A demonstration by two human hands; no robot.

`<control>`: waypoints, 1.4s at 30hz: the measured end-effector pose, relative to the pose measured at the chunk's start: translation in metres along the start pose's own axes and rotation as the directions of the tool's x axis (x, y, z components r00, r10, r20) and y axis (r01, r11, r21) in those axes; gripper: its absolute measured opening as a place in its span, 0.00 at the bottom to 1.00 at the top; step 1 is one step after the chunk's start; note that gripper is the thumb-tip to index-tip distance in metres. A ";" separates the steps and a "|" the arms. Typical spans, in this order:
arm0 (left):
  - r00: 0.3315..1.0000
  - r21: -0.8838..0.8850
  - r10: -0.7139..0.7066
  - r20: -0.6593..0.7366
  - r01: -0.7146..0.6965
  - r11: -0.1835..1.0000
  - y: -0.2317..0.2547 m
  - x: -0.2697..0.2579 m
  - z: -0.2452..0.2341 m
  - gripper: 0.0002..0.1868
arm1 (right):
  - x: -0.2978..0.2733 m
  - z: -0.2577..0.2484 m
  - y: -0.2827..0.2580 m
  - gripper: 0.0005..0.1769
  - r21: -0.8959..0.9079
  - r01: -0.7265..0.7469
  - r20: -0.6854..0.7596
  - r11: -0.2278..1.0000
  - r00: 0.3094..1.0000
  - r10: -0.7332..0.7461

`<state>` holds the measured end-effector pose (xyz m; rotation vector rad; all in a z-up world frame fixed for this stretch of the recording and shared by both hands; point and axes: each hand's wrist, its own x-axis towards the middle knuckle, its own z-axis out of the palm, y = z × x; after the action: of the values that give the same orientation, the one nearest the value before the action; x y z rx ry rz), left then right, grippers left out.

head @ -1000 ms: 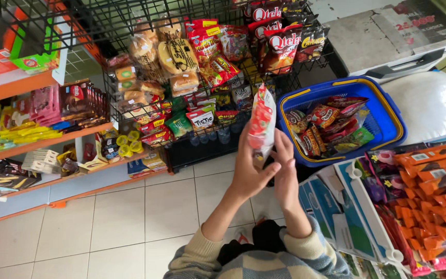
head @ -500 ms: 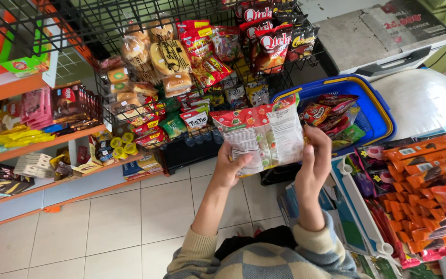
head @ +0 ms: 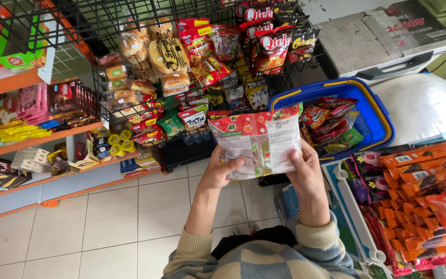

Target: The person selects snack packages from a basket and places them onto a wire shelf in a retail environment.

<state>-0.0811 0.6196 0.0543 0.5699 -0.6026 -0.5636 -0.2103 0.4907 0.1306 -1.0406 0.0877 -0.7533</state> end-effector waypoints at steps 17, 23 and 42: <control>0.957 0.200 -0.039 0.287 -0.020 0.980 0.021 0.005 0.007 0.26 | 0.009 -0.047 0.038 0.19 0.275 -0.010 0.125 0.961 0.992 -0.025; 0.970 0.332 -0.022 0.241 -0.062 0.941 -0.008 0.014 -0.013 0.32 | 0.016 -0.064 0.053 0.18 0.301 -0.004 0.093 0.954 0.995 -0.026; 0.985 0.669 0.039 -0.170 0.086 0.738 -0.009 0.029 0.082 0.40 | 0.018 0.011 0.050 0.31 -0.505 0.591 0.172 0.628 0.783 -0.598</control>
<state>-0.1174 0.5690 0.1150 1.3125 -0.6294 -0.2943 -0.1658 0.5019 0.1008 -1.6443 -0.0505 -1.4013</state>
